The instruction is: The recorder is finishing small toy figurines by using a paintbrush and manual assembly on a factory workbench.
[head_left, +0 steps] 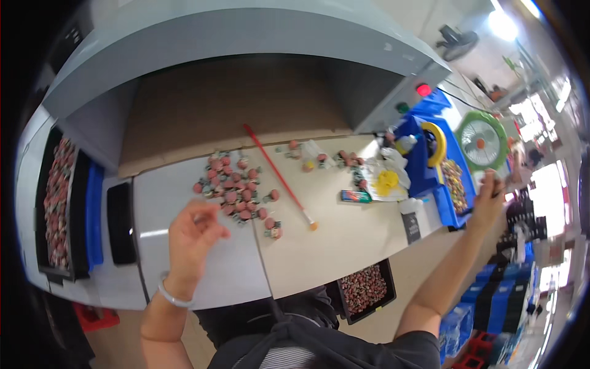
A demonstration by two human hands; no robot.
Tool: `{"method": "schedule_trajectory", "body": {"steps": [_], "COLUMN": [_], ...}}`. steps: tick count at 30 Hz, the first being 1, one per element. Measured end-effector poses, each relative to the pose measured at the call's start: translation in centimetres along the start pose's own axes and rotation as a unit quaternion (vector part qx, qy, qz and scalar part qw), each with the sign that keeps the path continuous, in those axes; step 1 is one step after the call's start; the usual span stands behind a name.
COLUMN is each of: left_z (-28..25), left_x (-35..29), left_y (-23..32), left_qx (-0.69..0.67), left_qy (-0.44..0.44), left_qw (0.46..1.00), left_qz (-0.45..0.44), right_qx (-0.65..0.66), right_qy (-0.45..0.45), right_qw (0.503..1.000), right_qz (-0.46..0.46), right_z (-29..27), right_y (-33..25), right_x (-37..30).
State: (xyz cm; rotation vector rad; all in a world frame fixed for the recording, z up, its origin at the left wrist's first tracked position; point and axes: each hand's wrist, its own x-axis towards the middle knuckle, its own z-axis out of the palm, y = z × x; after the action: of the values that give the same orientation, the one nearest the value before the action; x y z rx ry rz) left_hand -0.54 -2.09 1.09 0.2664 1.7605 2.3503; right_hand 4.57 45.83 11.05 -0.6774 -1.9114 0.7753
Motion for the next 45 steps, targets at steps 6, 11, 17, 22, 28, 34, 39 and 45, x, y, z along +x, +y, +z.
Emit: {"method": "schedule_trajectory", "body": {"steps": [6,11,17,22,28,34,39,45], "left_z": [-2.4,-4.7,-3.1,-3.7,-3.0,-0.9,0.3,0.8], "left_x": [3.4,3.2,2.8,2.9,2.6,1.8,0.7,0.3], "left_y": [0.7,1.9,-0.8,-0.8,-0.5,1.0,-0.2,-0.8], "left_qx": [-0.022,0.396,0.641,0.476,0.552,0.126,-0.177,-0.189], "left_qy": [0.145,0.113,0.058,0.068,0.029,-0.019,-0.075,-0.091], "left_qw": [0.981,0.908,0.755,0.872,0.831,0.992,0.969,0.959], "left_qz": [0.126,0.076,0.126,0.088,0.056,-0.02,-0.157,-0.191], "right_qx": [-0.278,-0.025,0.141,0.247,0.254,0.269,0.281,0.313], "right_qy": [-0.038,-0.026,-0.347,-0.573,-0.655,-0.652,-0.683,-0.659], "right_qw": [0.957,0.991,0.912,0.779,0.711,0.709,0.674,0.68], "right_qz": [-0.072,-0.127,-0.166,-0.069,-0.027,0.004,-0.02,-0.067], "right_z": [-6.9,-0.4,7.7,12.0,14.0,14.3,14.1,14.3], "right_y": [20.7,8.2,-7.9,-13.5,-13.2,-11.6,-12.2,-12.1], "right_x": [19.3,9.7,-9.6,-18.3,-21.0,-22.3,-23.5,-24.1]}}
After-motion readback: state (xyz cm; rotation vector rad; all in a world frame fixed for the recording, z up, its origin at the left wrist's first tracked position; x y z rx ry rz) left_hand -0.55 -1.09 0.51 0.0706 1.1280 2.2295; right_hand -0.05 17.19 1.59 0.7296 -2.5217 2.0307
